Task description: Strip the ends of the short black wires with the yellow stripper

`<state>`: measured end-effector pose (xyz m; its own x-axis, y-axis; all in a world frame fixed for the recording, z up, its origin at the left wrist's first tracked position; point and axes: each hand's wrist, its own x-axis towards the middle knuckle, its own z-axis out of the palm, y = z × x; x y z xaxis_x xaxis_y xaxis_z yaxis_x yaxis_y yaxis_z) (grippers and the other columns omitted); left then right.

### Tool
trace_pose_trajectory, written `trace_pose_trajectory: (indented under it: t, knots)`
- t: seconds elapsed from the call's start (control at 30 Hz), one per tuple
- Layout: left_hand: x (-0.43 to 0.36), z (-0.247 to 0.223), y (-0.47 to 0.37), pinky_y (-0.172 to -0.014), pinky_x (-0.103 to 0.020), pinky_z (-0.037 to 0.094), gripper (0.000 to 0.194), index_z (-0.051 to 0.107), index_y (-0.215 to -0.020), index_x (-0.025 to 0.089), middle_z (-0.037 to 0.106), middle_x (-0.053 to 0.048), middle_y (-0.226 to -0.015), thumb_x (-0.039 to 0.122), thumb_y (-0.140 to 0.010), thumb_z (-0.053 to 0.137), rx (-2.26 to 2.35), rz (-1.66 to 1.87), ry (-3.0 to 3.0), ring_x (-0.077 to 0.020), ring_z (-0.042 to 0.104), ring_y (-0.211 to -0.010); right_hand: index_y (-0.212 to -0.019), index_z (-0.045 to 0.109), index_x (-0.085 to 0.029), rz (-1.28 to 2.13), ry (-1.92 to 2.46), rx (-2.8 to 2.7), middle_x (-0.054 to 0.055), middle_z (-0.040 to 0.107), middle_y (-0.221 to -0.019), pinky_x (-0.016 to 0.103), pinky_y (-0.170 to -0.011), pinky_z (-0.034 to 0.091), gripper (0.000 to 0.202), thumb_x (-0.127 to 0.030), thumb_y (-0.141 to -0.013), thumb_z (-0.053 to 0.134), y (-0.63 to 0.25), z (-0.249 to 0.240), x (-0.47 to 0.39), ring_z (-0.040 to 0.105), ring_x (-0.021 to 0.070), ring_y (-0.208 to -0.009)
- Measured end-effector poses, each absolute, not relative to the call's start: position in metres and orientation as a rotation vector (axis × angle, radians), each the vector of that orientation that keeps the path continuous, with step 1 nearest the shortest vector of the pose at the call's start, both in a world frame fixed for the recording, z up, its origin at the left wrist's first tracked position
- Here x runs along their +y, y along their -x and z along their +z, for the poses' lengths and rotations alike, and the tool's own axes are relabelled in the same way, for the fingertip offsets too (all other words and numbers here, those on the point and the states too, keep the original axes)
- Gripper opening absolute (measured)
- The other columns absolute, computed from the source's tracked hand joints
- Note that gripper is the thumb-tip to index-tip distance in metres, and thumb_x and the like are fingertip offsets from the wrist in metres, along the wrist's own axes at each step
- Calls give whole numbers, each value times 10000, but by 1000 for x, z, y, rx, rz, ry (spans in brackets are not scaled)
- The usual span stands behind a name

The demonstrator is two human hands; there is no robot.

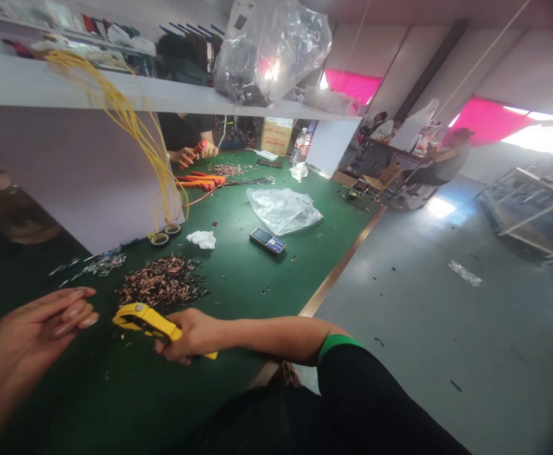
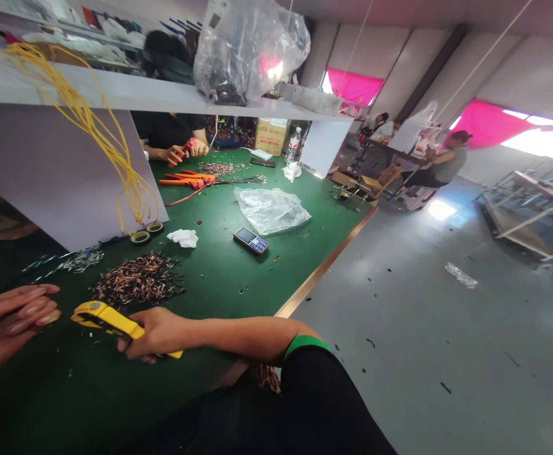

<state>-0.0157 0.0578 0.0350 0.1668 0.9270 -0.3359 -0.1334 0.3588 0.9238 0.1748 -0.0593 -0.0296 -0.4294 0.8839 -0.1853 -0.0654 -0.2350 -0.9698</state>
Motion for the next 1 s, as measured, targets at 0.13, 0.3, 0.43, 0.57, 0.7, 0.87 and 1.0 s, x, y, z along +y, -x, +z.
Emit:
trace_pose_trajectory:
  t: [0.13, 0.3, 0.43, 0.57, 0.7, 0.87, 1.0]
  knots:
    - [68, 18, 21, -420, -196, 428, 104, 691, -696, 107, 419, 32, -426, 38, -710, 615, 1001, 864, -855, -51, 343, -380, -763, 528, -185, 1768, 1059, -1234, -104, 526, -488, 175, -399, 391, 213, -60, -602, 590, -174, -30, -61, 477, 74, -386]
    - [66, -1, 26, -469, -198, 410, 34, 676, -700, 77, 478, 37, -445, 102, -686, 695, 819, 877, -861, -33, 354, -385, -703, 525, -183, 1740, 1055, -1107, -88, 522, -402, 191, -347, 371, 216, -131, -506, 599, -167, -36, -70, 462, 93, -331]
    - [62, -10, 24, -492, -240, 411, 92, 660, -656, 78, 465, 43, -425, 146, -666, 722, 806, 882, -836, -34, 327, -367, -700, 513, -191, 1758, 1018, -1112, -95, 501, -411, 197, -344, 371, 184, -159, -533, 582, -164, -51, -74, 441, 83, -317]
    - [61, -14, 27, -536, -293, 437, 119, 660, -669, 84, 508, 14, -447, 170, -644, 738, 795, 914, -823, -59, 373, -391, -676, 529, -193, 1744, 1058, -1021, -73, 528, -471, 242, -338, 403, 171, -173, -525, 606, -163, -65, -77, 450, 96, -315]
    - [55, -12, 32, -555, -318, 448, 117, 656, -695, 82, 517, 5, -465, 174, -662, 721, 760, 916, -816, -76, 403, -408, -676, 545, -191, 1776, 1047, -1063, -71, 521, -461, 252, -358, 409, 164, -175, -526, 608, -162, -69, -81, 458, 102, -326]
    - [54, -12, 34, -520, -304, 428, 134, 654, -729, 75, 510, 12, -451, 173, -664, 716, 726, 898, -817, -77, 396, -390, -673, 549, -189, 1702, 1102, -1103, -71, 521, -485, 241, -368, 385, 160, -184, -524, 608, -157, -63, -87, 454, 92, -335]
    - [56, -12, 37, -513, -313, 439, 162, 654, -746, 83, 517, 13, -443, 179, -637, 724, 700, 893, -814, -84, 403, -377, -676, 548, -192, 1702, 1132, -1136, -71, 511, -501, 248, -393, 401, 159, -166, -536, 618, -156, -56, -92, 461, 95, -360]
